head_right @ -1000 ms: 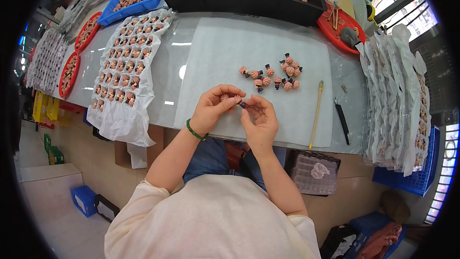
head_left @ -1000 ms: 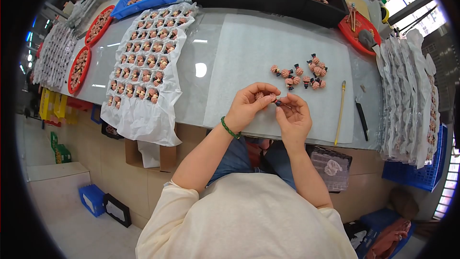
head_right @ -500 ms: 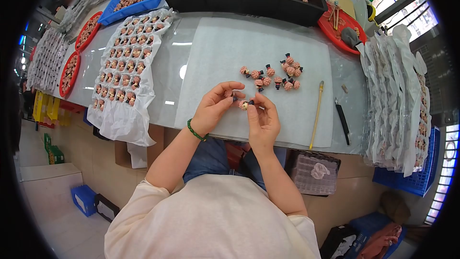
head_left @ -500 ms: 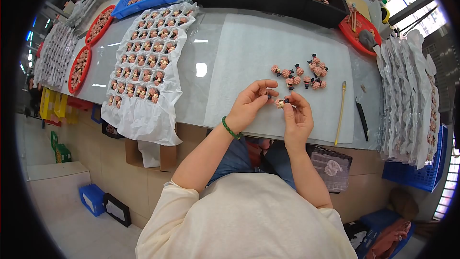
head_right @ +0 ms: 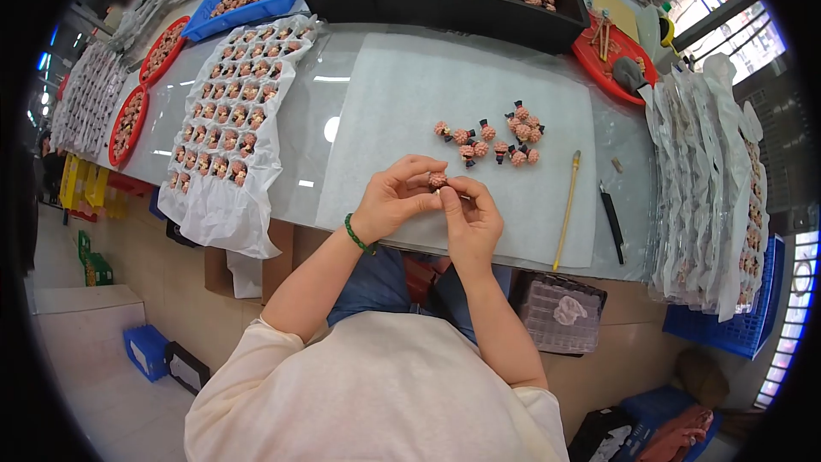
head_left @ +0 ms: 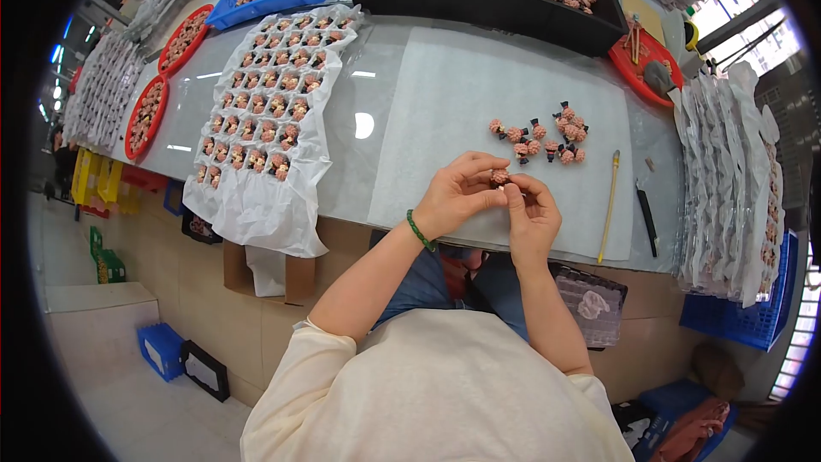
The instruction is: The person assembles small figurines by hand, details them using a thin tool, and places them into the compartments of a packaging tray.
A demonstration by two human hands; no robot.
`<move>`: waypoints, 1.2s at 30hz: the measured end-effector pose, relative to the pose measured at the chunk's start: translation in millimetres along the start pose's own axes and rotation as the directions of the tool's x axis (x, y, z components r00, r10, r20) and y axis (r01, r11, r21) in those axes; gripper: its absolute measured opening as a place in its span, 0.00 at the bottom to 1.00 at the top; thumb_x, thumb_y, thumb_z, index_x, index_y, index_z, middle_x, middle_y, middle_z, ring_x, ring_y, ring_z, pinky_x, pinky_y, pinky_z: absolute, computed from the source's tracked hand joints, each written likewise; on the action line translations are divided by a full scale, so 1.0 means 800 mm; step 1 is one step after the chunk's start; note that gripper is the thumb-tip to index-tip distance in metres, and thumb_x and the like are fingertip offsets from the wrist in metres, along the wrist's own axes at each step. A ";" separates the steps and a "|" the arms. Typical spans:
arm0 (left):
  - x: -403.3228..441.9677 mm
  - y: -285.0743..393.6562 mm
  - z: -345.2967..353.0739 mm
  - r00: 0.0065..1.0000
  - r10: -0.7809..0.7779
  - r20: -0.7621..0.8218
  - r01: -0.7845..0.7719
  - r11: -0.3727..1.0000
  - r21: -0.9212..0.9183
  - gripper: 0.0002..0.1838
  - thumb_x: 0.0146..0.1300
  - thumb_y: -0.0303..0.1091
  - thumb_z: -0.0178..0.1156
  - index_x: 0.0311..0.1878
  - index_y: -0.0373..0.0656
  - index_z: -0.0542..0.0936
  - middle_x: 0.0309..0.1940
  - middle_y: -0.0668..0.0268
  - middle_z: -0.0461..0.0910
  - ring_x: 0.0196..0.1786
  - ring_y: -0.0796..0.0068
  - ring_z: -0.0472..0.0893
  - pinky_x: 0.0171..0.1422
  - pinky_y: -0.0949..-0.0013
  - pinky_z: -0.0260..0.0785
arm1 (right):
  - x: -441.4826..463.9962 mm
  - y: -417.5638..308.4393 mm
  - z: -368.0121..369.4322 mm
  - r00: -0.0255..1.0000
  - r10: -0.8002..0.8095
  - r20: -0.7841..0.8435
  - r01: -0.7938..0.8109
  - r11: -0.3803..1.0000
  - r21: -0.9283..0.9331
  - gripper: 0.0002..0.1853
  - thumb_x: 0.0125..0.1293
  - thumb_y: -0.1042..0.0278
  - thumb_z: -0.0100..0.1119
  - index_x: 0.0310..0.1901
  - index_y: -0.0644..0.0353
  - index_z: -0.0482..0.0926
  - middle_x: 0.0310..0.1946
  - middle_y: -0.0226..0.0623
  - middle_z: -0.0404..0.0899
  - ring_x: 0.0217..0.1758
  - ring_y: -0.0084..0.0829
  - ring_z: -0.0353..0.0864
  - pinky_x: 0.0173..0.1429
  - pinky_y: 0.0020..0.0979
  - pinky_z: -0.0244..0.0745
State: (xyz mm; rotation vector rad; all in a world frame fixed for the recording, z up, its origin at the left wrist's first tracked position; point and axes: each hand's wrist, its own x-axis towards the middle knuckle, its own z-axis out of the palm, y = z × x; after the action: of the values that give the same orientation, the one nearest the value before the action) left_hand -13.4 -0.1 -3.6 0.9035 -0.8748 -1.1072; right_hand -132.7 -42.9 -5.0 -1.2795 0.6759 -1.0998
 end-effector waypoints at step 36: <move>-0.198 0.156 -0.248 0.688 0.509 -0.517 0.697 -0.266 0.665 0.17 0.60 0.42 0.46 0.47 0.42 0.71 0.53 0.60 0.66 0.56 0.49 0.62 0.56 0.55 0.55 | -0.001 0.004 0.001 0.999 0.014 0.047 -0.008 0.993 -0.119 0.12 0.64 0.68 0.42 0.38 0.66 0.73 0.37 0.33 0.72 0.35 0.19 0.69 0.38 0.20 0.65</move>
State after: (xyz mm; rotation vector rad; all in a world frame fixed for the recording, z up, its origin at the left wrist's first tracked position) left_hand 176.6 208.4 16.1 2.7920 -0.8115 0.4788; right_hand -131.7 -42.4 -7.9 -1.3981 0.7203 -1.0288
